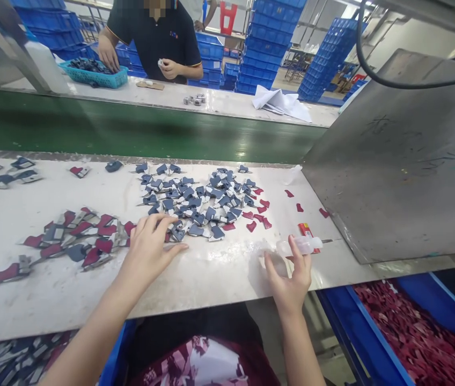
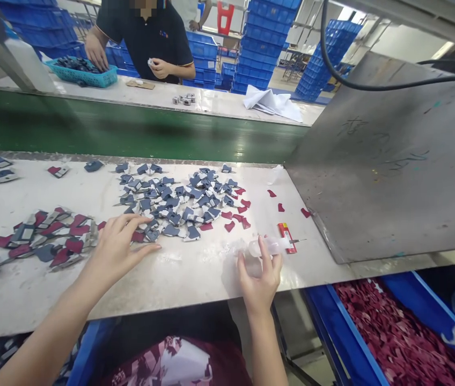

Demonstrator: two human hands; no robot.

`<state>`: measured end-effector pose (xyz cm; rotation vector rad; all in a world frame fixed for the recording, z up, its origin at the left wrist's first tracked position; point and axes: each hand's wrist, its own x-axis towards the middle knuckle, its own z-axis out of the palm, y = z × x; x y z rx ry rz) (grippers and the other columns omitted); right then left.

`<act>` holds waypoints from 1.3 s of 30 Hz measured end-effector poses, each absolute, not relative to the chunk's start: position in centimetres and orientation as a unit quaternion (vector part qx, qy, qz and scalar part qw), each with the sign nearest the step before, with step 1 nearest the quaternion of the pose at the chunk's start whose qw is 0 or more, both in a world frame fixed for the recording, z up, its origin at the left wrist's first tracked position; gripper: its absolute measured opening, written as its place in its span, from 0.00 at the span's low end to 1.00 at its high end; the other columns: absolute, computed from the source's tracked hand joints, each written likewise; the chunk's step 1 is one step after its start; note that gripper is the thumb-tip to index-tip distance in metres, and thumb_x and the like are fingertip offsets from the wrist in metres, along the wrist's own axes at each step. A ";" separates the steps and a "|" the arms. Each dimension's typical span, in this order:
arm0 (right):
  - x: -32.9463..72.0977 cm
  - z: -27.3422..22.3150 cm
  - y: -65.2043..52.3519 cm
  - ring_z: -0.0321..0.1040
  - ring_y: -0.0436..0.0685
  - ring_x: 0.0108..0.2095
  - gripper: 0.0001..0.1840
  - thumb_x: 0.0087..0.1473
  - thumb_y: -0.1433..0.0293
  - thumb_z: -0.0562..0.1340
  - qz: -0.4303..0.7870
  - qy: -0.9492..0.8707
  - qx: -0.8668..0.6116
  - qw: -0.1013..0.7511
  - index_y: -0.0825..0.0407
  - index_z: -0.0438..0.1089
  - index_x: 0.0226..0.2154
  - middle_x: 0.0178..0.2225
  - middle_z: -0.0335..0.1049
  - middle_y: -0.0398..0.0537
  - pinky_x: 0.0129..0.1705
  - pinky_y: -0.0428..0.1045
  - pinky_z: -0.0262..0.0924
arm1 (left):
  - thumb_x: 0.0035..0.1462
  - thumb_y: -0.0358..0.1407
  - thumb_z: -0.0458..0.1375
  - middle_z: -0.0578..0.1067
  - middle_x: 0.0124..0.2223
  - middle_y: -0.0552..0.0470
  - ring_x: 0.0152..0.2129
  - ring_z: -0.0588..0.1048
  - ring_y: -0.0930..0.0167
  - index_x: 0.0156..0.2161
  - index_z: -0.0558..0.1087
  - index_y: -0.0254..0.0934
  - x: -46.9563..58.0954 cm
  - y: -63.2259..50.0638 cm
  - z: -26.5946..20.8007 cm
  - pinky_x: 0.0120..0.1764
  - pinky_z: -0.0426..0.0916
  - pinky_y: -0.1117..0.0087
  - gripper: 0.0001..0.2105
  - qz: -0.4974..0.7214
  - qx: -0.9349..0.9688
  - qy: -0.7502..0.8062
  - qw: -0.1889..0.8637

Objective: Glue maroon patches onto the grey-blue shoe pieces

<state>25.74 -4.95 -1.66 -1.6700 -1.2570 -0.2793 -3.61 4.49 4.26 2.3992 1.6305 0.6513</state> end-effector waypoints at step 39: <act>18.2 -0.1 -6.1 0.75 0.55 0.23 0.08 0.55 0.68 0.65 0.064 -0.568 -0.595 0.565 0.54 0.76 0.37 0.28 0.78 0.48 0.25 0.47 0.70 | 0.63 0.35 0.59 0.77 0.39 0.53 0.40 0.72 0.63 0.43 0.69 0.40 -0.1 -1.2 0.0 0.41 0.59 0.63 0.05 0.257 0.807 0.482 0.225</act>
